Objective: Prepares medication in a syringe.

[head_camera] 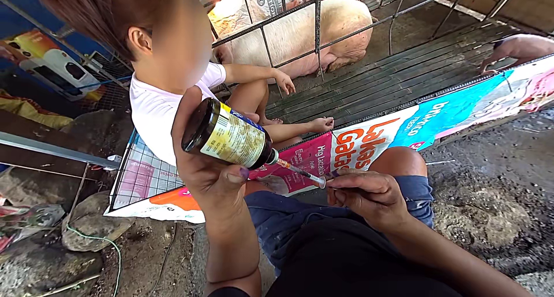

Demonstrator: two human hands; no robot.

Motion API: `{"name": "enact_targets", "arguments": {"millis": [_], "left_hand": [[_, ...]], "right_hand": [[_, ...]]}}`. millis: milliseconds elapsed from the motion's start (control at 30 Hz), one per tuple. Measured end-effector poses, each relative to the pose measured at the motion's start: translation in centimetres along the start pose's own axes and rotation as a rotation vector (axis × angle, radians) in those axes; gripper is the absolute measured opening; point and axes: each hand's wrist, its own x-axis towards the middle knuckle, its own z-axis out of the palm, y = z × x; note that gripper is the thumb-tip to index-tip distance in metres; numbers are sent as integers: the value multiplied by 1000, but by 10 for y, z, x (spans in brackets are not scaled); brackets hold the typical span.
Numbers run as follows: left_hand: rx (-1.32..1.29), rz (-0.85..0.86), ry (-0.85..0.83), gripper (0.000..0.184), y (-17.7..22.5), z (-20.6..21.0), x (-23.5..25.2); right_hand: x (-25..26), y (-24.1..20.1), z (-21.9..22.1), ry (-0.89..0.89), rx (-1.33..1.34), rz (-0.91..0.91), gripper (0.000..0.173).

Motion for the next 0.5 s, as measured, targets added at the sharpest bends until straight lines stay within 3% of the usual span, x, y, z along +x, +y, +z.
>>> {"name": "enact_targets", "arguments": {"millis": [500], "left_hand": [[-9,11,-13,82,0,-2,-2]], "right_hand": [[-2,-2,3,1,-8,-8,28]]}}
